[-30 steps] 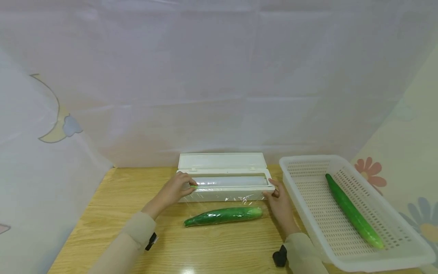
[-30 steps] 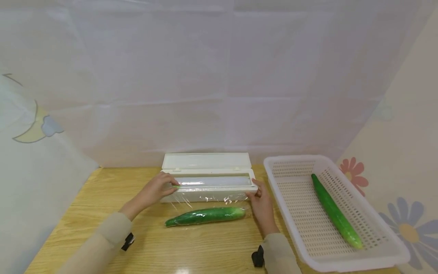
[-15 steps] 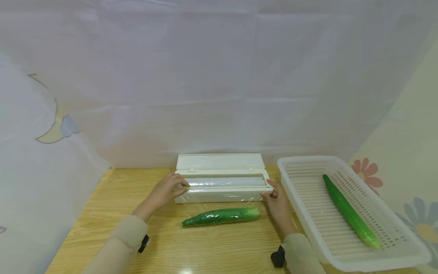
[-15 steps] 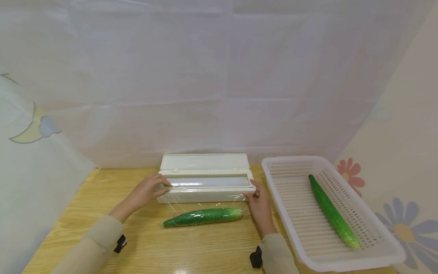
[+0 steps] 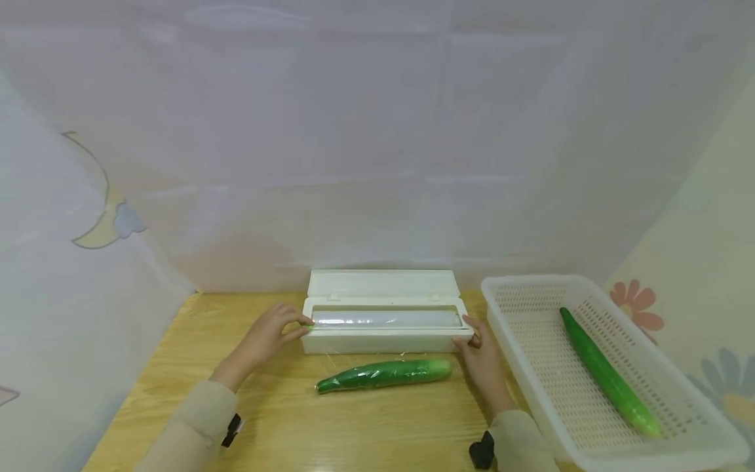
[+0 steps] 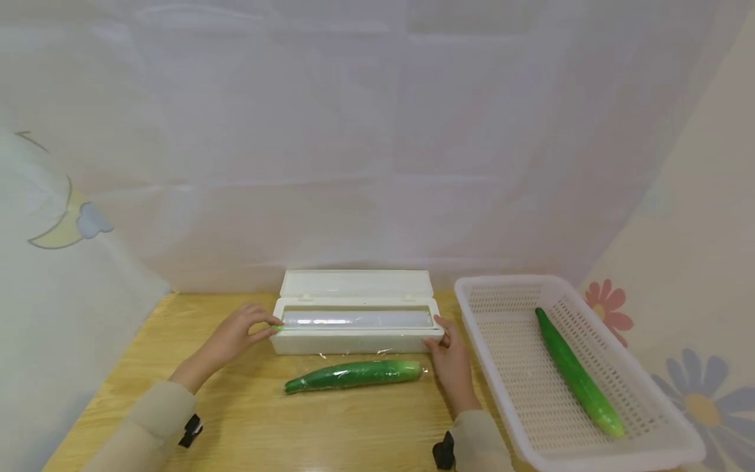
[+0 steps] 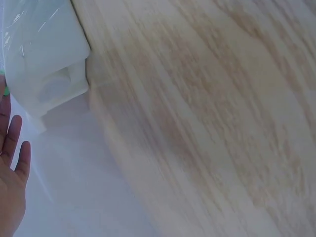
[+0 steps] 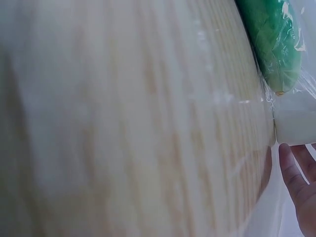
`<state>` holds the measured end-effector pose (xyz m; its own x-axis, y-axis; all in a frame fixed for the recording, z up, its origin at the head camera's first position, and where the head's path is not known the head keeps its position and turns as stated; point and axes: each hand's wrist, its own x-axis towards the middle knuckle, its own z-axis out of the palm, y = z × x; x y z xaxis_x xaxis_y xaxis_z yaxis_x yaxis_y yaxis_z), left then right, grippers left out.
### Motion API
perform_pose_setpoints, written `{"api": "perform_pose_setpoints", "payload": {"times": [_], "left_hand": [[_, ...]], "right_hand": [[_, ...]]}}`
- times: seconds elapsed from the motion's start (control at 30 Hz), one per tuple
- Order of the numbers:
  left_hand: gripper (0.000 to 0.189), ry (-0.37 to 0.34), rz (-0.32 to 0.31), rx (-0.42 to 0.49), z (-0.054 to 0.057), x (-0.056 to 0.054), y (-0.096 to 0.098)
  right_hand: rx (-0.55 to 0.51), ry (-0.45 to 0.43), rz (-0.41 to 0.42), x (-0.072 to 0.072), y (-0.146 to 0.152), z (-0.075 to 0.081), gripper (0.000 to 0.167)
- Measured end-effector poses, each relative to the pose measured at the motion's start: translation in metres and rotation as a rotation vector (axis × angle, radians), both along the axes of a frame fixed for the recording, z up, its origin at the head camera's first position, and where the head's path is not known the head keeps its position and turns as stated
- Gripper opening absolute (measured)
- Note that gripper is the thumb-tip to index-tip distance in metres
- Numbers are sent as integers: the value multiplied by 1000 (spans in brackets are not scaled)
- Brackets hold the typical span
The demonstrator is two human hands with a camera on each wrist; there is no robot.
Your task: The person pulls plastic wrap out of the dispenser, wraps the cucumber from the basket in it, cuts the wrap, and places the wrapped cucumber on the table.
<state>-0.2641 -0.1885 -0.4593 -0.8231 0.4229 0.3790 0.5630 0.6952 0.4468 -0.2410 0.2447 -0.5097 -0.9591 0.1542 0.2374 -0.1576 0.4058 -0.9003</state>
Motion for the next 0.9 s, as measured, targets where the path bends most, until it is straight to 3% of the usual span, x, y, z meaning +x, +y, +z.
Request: {"api": "perform_pose_setpoints", "payload": {"times": [0.13,0.23,0.37,0.5,0.73,0.9], "left_hand": [[19,-21,41,15,-3,8,0],[25,9,63,26,-6,11,3],[33,137,35,-21,-8,10,13],[25,287,2,-90,-11,7,23],[20,329,49,-76,-11,13,26],[19,405,47,-95,-11,17,26]], "right_hand": [[-7,3,7,3,-2,-5,55],[-1,1,4,5,-3,-4,55],[-9,-13,3,6,-2,0,55],[-47,-12,34,6,-1,4,56],[-7,-16,141,12,-2,4,63],[-37,16,115,15,-6,11,73]]}}
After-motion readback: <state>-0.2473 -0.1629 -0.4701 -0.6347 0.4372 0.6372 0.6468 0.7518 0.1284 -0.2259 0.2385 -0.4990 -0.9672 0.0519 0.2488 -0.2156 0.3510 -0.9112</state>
